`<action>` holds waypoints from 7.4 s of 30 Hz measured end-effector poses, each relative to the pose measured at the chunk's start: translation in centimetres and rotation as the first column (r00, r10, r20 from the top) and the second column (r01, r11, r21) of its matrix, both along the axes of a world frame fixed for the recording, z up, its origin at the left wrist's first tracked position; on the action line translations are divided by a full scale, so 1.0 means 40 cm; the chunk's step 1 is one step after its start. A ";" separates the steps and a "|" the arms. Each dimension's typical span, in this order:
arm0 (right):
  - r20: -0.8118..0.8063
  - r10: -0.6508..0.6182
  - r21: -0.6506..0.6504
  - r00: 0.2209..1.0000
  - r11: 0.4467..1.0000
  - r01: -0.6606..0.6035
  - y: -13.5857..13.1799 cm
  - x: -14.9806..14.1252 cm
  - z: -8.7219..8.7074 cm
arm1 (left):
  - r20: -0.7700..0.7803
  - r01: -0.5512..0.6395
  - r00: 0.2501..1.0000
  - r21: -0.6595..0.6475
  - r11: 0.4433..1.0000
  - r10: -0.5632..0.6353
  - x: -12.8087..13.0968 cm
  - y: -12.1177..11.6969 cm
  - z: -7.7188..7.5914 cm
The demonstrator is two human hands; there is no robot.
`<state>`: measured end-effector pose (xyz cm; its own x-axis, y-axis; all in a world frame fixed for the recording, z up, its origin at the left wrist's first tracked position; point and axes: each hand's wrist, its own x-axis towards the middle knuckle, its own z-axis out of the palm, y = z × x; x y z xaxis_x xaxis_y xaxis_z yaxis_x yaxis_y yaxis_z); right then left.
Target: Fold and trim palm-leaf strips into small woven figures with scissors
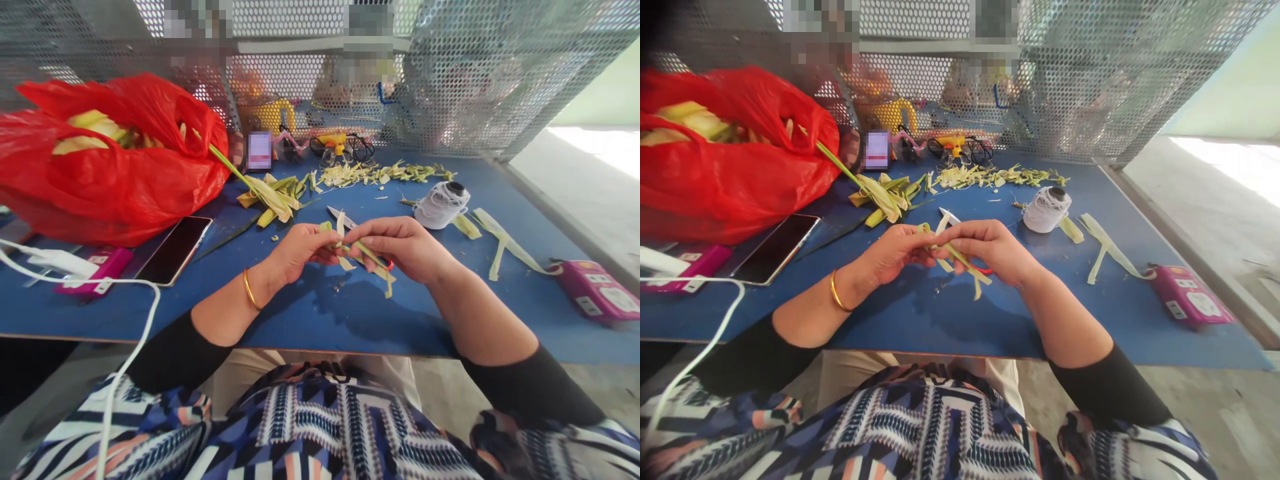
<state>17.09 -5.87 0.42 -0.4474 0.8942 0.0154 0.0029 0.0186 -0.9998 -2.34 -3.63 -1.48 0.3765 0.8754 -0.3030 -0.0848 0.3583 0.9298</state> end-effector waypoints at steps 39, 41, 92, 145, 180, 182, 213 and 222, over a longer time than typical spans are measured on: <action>0.450 -0.582 0.870 0.677 0.459 -0.183 0.003 0.006 -0.022 | 0.140 -0.040 0.987 -0.243 0.969 0.075 0.009 0.007 -0.003; 0.468 -0.531 0.880 0.707 0.350 -0.320 -0.006 -0.007 -0.024 | 0.132 -0.045 0.988 -0.233 0.971 0.078 0.008 0.008 -0.008; 0.462 -0.693 0.825 0.553 0.564 0.019 0.014 -0.020 -0.060 | 0.030 0.076 0.997 -0.119 0.990 -0.073 0.012 -0.014 -0.002; 0.219 -0.145 0.480 0.965 0.877 0.023 -0.024 -0.042 -0.041 | 0.074 -0.045 0.996 0.093 0.995 0.039 0.012 -0.008 -0.016; 0.164 -0.583 0.582 0.795 0.709 0.399 -0.003 -0.057 -0.086 | 0.012 0.096 0.995 -0.035 0.995 -0.096 0.013 -0.013 -0.019; 0.176 -0.542 0.597 0.822 0.723 0.349 -0.001 -0.054 -0.081 | 0.012 0.114 0.993 -0.037 0.993 -0.114 0.012 -0.014 -0.016; 0.306 -0.570 0.378 0.763 0.808 0.452 -0.003 -0.068 -0.074 | -0.039 0.086 0.996 0.098 0.991 -0.082 0.021 -0.023 -0.017; 0.173 -0.128 0.255 0.977 0.963 0.081 -0.009 -0.032 -0.032 | 0.048 -0.049 0.997 -0.080 0.996 0.053 0.013 -0.004 -0.009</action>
<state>15.81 -6.23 -0.88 -0.3678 0.9150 0.1656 0.2035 0.2530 -0.9458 -1.83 -3.80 -1.82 0.3481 0.8681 -0.3540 -0.1503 0.4244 0.8929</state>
